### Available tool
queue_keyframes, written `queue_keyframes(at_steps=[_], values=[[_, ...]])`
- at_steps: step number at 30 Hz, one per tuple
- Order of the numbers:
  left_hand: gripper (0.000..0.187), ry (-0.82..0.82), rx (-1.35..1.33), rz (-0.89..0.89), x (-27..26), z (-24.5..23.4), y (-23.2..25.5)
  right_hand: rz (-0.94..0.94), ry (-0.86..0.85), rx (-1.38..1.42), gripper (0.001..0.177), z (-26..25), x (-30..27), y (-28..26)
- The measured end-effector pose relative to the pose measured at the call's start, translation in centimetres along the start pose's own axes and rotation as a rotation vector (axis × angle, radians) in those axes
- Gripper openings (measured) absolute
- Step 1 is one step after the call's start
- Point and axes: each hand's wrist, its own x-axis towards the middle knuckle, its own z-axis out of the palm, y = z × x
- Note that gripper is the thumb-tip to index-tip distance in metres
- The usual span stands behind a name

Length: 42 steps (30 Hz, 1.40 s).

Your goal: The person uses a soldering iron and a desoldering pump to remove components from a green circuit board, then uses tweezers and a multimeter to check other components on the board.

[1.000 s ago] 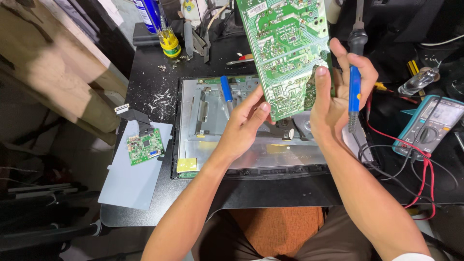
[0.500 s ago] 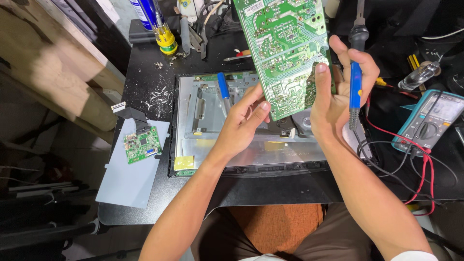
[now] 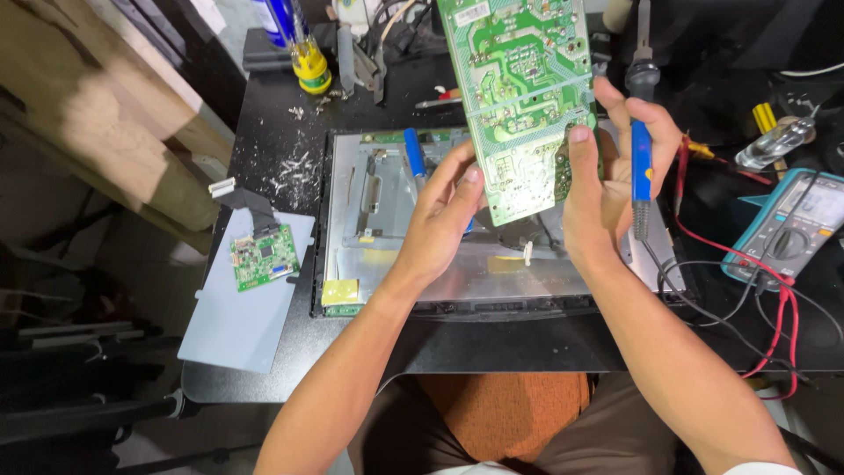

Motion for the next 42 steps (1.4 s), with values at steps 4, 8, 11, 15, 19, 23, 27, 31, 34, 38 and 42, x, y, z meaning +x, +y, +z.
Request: queue_keyframes(at_steps=[4, 8, 11, 15, 19, 23, 27, 31, 34, 38, 42], values=[[0.044, -0.003, -0.098, -0.044, -0.1, -0.1, 0.1, 0.005, -0.017, 0.060, 0.042, 0.2, -0.2, 0.1], [0.045, -0.005, -0.092, -0.046, -0.1, 0.0, 0.3, 0.043, -0.009, 0.086, 0.043, 0.3, -0.3, 0.0], [0.045, -0.003, -0.090, -0.054, -0.1, 0.1, 0.5, 0.037, -0.039, 0.065, 0.042, 0.3, -0.3, -0.2], [0.046, 0.006, -0.093, -0.058, 0.0, 0.1, 0.4, 0.014, -0.018, 0.040, 0.041, 0.2, -0.3, -0.2], [0.047, 0.027, -0.089, -0.077, 0.1, 0.0, 0.4, -0.009, -0.037, 0.044, 0.039, -0.1, -0.4, -0.3], [0.047, 0.025, -0.084, -0.053, 0.2, 0.0, 0.4, -0.019, -0.044, 0.027, 0.041, -0.1, -0.3, -0.6], [0.049, 0.065, -0.035, -0.088, 0.1, 0.0, 0.5, -0.007, -0.031, 0.036, 0.043, 0.0, -0.2, -0.5], [0.047, 0.022, -0.089, -0.038, 0.2, -0.2, 0.2, -0.009, -0.042, 0.023, 0.040, -0.1, -0.2, -0.2], [0.043, 0.091, 0.163, 0.004, 0.3, -0.1, 0.6, -0.012, -0.056, -0.026, 0.037, -0.4, 0.1, 0.1], [0.027, 0.178, 0.987, 0.265, 0.2, -0.6, 2.1, 0.100, -0.009, 0.204, 0.039, -0.7, 1.0, 1.4], [0.018, 0.171, 1.336, 0.279, 0.2, -2.2, 2.7, 0.129, 0.006, -0.063, 0.042, -1.4, 0.9, 2.2]])
